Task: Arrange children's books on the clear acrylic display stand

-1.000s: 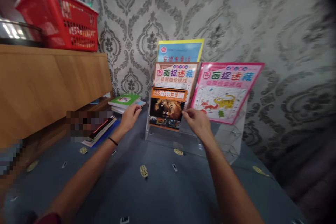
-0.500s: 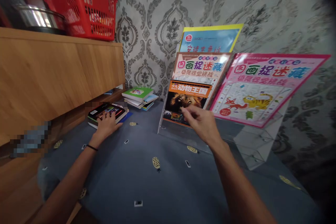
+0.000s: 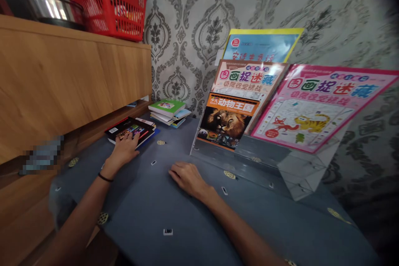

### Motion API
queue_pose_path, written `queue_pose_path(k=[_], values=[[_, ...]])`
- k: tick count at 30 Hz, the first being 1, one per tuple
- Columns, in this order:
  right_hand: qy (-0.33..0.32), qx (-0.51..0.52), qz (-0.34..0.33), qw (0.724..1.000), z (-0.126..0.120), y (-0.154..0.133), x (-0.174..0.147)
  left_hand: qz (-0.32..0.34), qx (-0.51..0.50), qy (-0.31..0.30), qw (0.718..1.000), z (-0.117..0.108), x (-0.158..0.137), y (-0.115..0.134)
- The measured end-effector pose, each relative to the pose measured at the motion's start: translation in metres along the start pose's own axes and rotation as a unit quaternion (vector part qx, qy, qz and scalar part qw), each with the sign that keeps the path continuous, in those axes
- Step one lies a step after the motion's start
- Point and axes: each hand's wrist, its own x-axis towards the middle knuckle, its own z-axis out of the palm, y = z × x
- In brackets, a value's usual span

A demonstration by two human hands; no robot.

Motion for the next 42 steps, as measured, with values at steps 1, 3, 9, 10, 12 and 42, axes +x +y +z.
queue_pose_path(k=[1, 3, 9, 10, 12, 42], values=[[0.011, 0.011, 0.002, 1.000, 0.006, 0.000, -0.001, 0.014, 0.009, 0.007, 1.000, 0.002, -0.003, -0.002], [0.037, 0.046, 0.014, 0.998, 0.015, 0.001, -0.004, 0.033, 0.028, 0.026, 0.999, 0.003, -0.010, -0.002], [0.136, 0.290, 0.075, 0.944, 0.022, 0.001, -0.006, 0.078, 0.097, 0.047, 0.991, -0.015, -0.052, 0.048], [0.144, 0.352, 0.099, 0.920, 0.023, 0.001, -0.004, 0.095, 0.102, 0.045, 0.989, -0.018, -0.062, 0.063], [0.145, 0.481, 0.149, 0.851, 0.025, 0.002, -0.001, 0.117, 0.101, 0.043, 0.987, -0.022, -0.082, 0.097], [0.040, 0.111, 0.023, 0.993, 0.018, -0.051, -0.023, 0.132, -0.093, 0.061, 0.985, 0.033, -0.057, 0.063]])
